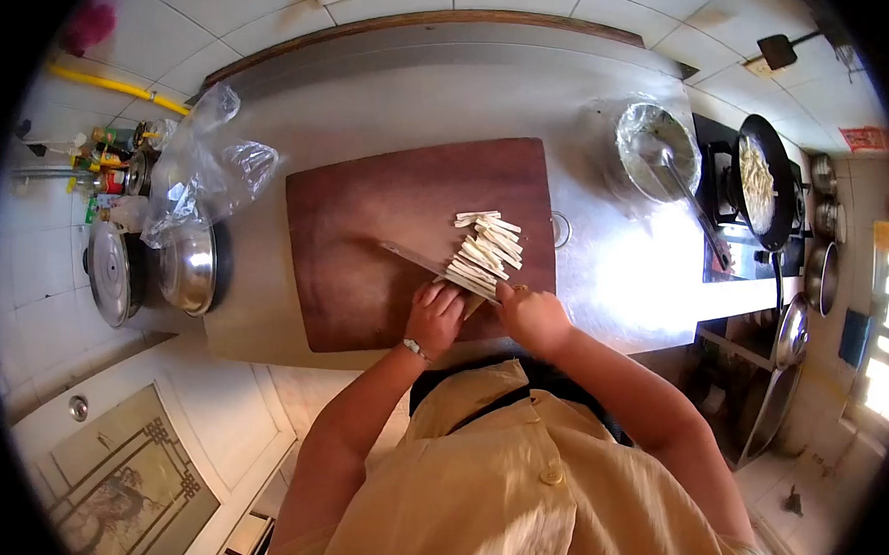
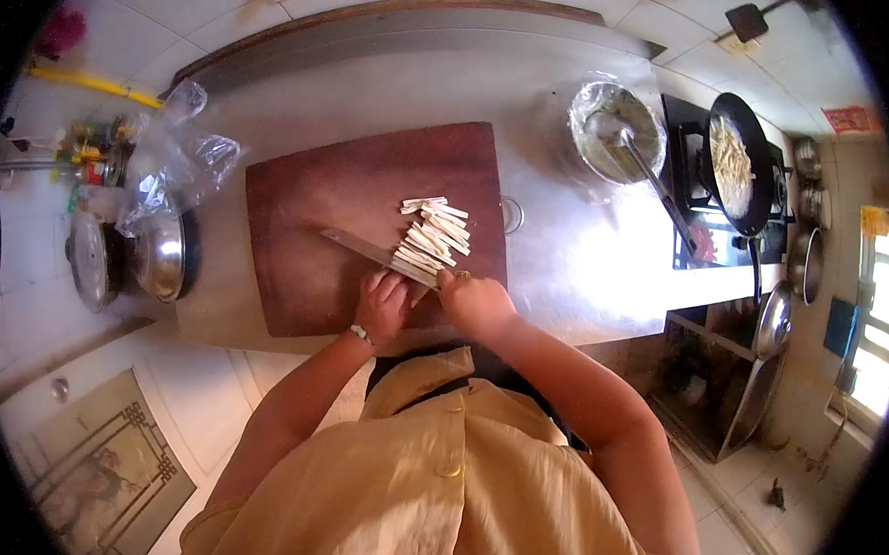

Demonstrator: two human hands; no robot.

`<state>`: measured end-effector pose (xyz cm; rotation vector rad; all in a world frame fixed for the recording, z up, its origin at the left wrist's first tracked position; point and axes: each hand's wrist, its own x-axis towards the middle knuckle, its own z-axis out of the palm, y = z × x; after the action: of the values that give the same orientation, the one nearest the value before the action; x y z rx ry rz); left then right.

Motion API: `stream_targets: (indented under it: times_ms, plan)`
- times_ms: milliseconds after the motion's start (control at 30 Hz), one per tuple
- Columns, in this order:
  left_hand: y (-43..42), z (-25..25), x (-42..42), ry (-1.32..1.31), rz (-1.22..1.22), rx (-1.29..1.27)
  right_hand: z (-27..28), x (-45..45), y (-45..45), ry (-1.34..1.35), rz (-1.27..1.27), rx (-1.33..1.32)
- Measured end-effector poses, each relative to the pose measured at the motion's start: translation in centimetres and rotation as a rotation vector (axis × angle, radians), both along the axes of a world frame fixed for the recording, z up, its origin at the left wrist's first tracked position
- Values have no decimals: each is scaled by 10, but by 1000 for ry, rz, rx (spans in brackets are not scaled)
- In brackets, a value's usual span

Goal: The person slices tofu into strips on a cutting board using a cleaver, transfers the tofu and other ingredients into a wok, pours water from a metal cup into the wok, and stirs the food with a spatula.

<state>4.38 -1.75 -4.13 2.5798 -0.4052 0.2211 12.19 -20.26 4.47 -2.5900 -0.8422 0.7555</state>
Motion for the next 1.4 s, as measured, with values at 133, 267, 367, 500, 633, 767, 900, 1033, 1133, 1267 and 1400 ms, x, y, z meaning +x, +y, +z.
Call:
stream_targets:
  times_ms: [133, 267, 367, 500, 633, 767, 900, 1033, 1133, 1267, 1400]
  plan:
    - [-3, 3, 2, -139, 52, -30, -13, 22, -9, -30, -58, 148]
    - [-4, 0, -2, -62, 87, -58, -4, 8, -5, -47, -37, 85]
    - [-4, 2, -2, -86, 91, -59, 2, -1, -3, -48, -10, 16]
    - [0, 7, 0, -81, 57, -50, 17, -12, -4, -8, 5, -36]
    - [-3, -1, -4, -91, 72, -48, -2, -7, 6, -58, 28, 32]
    - [2, -12, -7, -102, 59, 6, -14, 18, 50, -131, 83, 82]
    - [-2, -6, -1, -135, 67, -52, -3, 21, 1, 52, -39, 84]
    - [0, -2, -5, -100, 90, -98, 11, -1, -5, -34, -83, -4]
    - [1, -5, -5, -88, 108, -78, 36, -20, -8, -53, 1, -24]
    - [3, -1, -3, -126, 70, -34, 63, -35, -25, 15, 2, -138]
    - [4, 1, -1, -137, 50, -66, 74, -29, -25, 38, 34, -222]
